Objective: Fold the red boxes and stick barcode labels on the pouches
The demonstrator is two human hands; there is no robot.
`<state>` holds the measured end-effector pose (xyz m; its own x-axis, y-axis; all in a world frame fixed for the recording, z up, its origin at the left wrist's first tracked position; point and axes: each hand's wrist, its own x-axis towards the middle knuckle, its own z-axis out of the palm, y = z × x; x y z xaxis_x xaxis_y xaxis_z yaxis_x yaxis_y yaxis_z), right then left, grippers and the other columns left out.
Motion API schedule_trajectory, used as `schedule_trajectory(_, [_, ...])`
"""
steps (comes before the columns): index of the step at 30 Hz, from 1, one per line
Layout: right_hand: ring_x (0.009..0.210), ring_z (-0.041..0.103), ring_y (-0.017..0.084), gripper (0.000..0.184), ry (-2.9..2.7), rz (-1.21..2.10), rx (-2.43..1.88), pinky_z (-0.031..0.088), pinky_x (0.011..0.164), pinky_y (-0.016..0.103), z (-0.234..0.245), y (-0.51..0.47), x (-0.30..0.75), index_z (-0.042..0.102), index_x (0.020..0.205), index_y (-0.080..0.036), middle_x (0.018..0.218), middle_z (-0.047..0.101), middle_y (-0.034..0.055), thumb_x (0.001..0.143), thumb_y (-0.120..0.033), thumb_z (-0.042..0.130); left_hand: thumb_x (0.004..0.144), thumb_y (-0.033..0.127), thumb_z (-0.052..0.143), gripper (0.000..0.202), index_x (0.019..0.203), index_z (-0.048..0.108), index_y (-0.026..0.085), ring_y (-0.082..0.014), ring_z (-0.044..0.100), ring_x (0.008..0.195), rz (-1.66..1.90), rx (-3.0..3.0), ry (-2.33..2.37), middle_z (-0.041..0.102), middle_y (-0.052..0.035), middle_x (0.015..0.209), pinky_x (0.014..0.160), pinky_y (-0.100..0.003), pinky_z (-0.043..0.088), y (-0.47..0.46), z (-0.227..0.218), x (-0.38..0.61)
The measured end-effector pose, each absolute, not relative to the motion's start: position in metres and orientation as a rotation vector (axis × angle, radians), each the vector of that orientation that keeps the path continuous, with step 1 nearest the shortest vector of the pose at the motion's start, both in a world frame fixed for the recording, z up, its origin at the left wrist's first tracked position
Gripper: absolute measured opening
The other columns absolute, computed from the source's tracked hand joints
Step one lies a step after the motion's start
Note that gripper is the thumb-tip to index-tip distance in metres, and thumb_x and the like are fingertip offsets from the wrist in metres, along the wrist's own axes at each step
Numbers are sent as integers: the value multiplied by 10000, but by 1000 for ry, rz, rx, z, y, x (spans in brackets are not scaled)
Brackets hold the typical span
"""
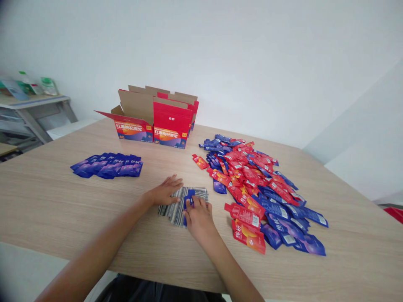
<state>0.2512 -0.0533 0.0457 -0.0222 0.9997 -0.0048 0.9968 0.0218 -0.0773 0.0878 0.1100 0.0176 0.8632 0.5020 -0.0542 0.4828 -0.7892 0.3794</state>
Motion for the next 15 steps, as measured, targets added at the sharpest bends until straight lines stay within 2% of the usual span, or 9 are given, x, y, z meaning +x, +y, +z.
schedule_trajectory(4, [1326,430,364,453,-2184,29,-2245,355,1024,511,37,-62,246,567,1418,-187,1516,469,189,1018,-306,389,874,524,604,777,1549,364,223,-379,30,1548,87,2622,653,251,-102,1650,1238,-563,71,112,16,91])
schedule_trajectory(8, [1296,426,353,437,-2053,-74,-2331,366,991,489,41,-19,245,546,1413,-170,1494,469,202,1021,-269,380,842,526,638,817,1559,344,266,-388,57,1545,58,2601,638,246,-88,1650,1229,-588,48,114,17,92])
schedule_trajectory(12, [1192,483,319,373,-2041,-72,-2315,395,936,438,46,13,251,603,1314,-151,1349,556,199,1007,-214,400,847,498,635,831,1572,320,243,-385,56,1545,33,2607,656,243,-92,1651,1235,-567,40,113,22,91])
schedule_trajectory(15, [1178,506,301,369,-2042,-49,-2155,405,971,418,38,6,258,638,1285,-140,1316,583,179,1004,-210,409,865,521,611,829,1576,314,214,-384,45,1546,23,2615,661,229,-97,1656,1241,-547,47,113,22,90])
